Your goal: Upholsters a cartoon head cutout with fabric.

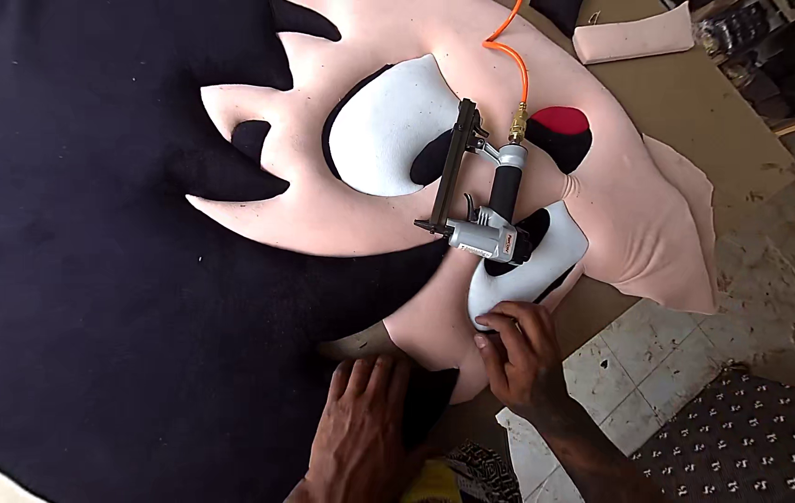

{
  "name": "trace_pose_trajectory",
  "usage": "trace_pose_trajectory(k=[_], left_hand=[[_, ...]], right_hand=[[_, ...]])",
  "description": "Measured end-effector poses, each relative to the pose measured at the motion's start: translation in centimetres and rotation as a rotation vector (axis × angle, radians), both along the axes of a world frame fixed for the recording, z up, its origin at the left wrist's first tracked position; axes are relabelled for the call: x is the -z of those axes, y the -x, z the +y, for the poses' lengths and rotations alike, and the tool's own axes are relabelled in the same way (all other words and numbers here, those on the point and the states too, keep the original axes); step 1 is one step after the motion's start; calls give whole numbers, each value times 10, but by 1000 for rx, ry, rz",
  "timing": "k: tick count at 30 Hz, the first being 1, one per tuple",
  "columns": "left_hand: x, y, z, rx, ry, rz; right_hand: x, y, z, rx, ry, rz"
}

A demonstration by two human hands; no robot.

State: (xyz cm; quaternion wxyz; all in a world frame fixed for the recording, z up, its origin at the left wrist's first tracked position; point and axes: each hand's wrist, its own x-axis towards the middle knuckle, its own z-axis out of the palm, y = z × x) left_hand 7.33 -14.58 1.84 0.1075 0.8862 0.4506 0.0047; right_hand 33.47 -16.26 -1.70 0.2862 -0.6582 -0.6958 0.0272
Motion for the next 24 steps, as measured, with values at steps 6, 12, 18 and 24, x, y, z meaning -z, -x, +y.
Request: trace_pose_trajectory(k=[6,12,18,24], left_hand=[[-6,-6,19,131,64,77],[-9,-14,21,174,65,113],[-9,-25,20,137,108,189],[4,-24,16,92,-12,97]], right_hand=[[15,0,6,-3,-71,-24],[15,4,8,27,-51,-57],[18,12,9,61,-30,-143],[18,19,9,58,-32,-150]])
